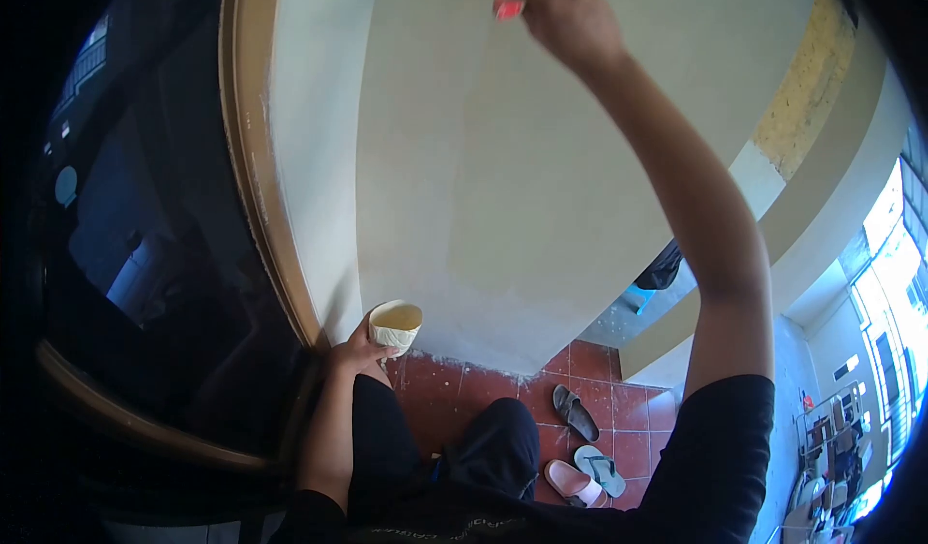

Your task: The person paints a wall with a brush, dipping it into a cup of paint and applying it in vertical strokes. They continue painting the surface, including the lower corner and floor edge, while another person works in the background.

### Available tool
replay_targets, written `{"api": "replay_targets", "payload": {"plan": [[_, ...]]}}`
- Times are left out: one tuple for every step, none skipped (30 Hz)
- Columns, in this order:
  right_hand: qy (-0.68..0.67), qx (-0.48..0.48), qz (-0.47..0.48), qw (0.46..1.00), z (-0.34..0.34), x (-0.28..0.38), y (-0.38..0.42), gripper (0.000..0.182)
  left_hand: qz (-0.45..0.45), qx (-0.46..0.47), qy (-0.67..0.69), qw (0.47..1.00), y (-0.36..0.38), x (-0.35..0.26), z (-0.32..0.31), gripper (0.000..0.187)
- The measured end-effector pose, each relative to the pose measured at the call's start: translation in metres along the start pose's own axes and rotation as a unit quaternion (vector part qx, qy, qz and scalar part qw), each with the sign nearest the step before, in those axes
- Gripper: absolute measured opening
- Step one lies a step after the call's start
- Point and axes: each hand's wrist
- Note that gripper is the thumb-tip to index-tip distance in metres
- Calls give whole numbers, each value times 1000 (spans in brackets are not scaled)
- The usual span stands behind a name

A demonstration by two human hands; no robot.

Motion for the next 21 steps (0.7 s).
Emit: {"api": "replay_targets", "payload": {"plan": [[4, 75, -16, 997, -1, 16, 17, 24, -8, -1, -8, 1000, 0, 1, 0, 91], [-8, 62, 51, 997, -15, 26, 44, 25, -16, -1, -17, 1000, -1, 2, 1, 90], [-30, 114, 49, 992, -12, 50, 65, 28, -20, -2, -28, 999, 0, 3, 3, 88], [-24, 129, 105, 986, -18, 65, 93, 28, -24, 4, -27, 999, 0, 2, 2, 88], [-90, 201, 64, 973, -9, 86, 105, 27, -13, 2, -20, 1000, 0, -1, 2, 88], [-155, 270, 23, 950, 3, 105, 112, 25, -3, 0, -13, 1000, 1, -2, 1, 88], [-184, 312, -23, 932, 13, 117, 115, 24, -11, -2, -5, 1000, 1, -1, 0, 88], [-214, 352, -69, 908, 18, 122, 116, 23, -17, -1, -4, 1000, -1, 0, -1, 88], [-202, 361, -73, 907, 15, 105, 121, 23, -10, 8, 18, 1000, 0, 3, -1, 89], [-214, 333, -163, 904, 14, 79, 117, 24, -1, 15, 38, 999, 1, 3, 2, 89], [-159, 277, -226, 920, 18, 52, 102, 22, 16, -3, 4, 1000, 2, 2, 3, 88], [-290, 217, -300, 883, 8, 2, 96, 19, 22, -4, 4, 1000, 2, -2, 3, 88], [-167, 175, -265, 934, 30, -19, 70, 16, 30, -7, 18, 999, 2, -7, 2, 88], [-110, 117, -257, 953, 51, -26, 45, 13, 40, -9, 33, 999, 3, -8, 0, 88], [-32, 49, -196, 979, 62, -34, 31, 13, 30, -12, 22, 999, 2, -4, 1, 87], [-3, 20, -175, 984, 72, -38, 22, 14, 29, -9, 22, 999, 1, -4, 1, 87], [52, -16, -114, 992, 72, -45, 22, 14, 23, -6, 35, 999, 0, -4, -1, 86], [108, -52, -51, 991, 70, -52, 23, 13, 15, -3, 49, 999, -2, -4, -3, 86], [67, -42, -52, 995, 62, -52, 36, 14, 21, 0, 47, 999, -3, -4, -2, 86], [28, -34, -51, 998, 53, -51, 55, 16, 25, -6, 23, 999, -3, -3, -1, 87], [23, 14, -50, 998, 51, -38, 70, 20, 23, -4, 19, 1000, -3, -2, -1, 87]]}}
Point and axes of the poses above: each hand's wrist, its own y-axis away from the middle knuckle, its own z-axis out of the back of the hand, x = y × z, and after that the axes turned 1 degree about x, right-handed
